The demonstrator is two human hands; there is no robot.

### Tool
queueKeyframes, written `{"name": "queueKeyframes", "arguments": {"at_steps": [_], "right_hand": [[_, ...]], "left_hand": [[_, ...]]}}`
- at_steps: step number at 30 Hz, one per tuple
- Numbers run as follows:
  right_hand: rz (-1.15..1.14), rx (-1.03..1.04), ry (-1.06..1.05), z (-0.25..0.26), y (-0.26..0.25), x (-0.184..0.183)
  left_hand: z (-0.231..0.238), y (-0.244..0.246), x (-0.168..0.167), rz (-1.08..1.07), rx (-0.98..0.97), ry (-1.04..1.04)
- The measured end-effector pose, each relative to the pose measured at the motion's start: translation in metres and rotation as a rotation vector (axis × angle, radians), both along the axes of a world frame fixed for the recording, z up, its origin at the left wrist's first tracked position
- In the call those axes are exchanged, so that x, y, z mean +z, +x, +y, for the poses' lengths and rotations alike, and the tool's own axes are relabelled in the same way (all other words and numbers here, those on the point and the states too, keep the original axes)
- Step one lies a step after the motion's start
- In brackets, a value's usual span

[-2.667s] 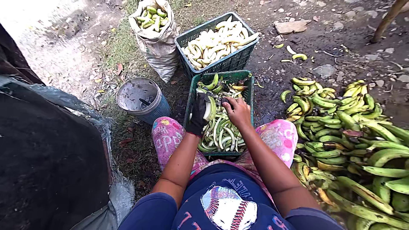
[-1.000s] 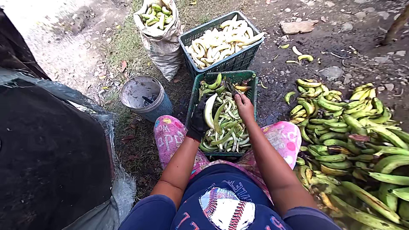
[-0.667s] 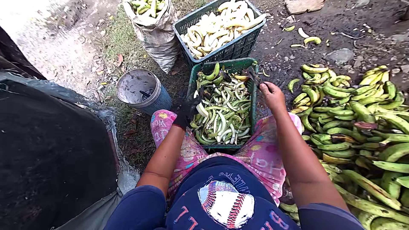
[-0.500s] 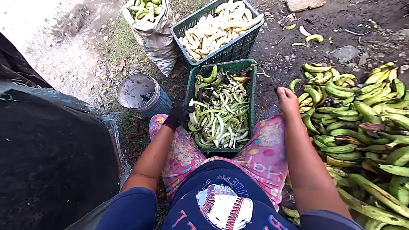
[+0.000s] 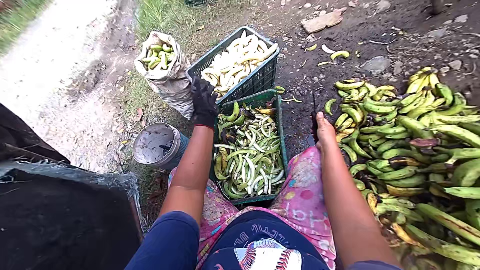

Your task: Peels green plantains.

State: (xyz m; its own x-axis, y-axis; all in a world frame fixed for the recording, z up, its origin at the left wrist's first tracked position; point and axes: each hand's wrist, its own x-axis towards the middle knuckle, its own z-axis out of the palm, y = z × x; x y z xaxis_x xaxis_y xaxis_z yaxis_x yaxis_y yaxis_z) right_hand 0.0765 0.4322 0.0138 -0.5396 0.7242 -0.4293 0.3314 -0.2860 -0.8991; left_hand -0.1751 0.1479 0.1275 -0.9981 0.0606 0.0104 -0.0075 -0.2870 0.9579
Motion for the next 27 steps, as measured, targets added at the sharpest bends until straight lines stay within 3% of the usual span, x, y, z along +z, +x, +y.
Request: {"name": "queueKeyframes", "arguments": {"at_steps": [1, 3, 6, 7, 10, 13, 16, 19, 23, 27], "right_hand": [[-0.002, -0.009, -0.010, 0.000, 0.000, 0.000], [-0.007, -0.007, -0.026, 0.001, 0.001, -0.002], [0.025, -0.017, -0.054, 0.007, 0.002, -0.026], [0.029, -0.018, -0.063, 0.009, 0.002, -0.030], [0.041, -0.032, -0.062, 0.008, 0.005, -0.027], [0.052, -0.058, -0.063, 0.001, 0.006, -0.006], [0.098, -0.081, -0.057, -0.005, 0.006, 0.007], [0.200, -0.175, -0.046, -0.010, 0.014, 0.016], [0.399, -0.399, -0.035, -0.009, 0.037, 0.020], [0.294, -0.492, 0.278, -0.008, 0.094, -0.016]], "left_hand": [[0.008, 0.021, -0.018, -0.023, -0.028, -0.165], [0.016, 0.086, -0.065, 0.037, -0.265, -0.612], [0.009, 0.183, -0.155, 0.367, -0.702, -1.265], [0.003, 0.209, -0.174, 0.467, -0.832, -1.395], [-0.016, 0.241, -0.204, 0.655, -1.040, -1.505], [-0.025, 0.210, -0.210, 0.784, -0.926, -1.508], [-0.033, 0.157, -0.201, 0.730, -0.755, -1.606], [-0.046, 0.128, -0.186, 0.715, -0.706, -1.631], [-0.067, 0.151, -0.175, 0.799, -0.728, -1.603], [-0.083, 0.197, -0.202, 0.644, -0.768, -1.713]]}}
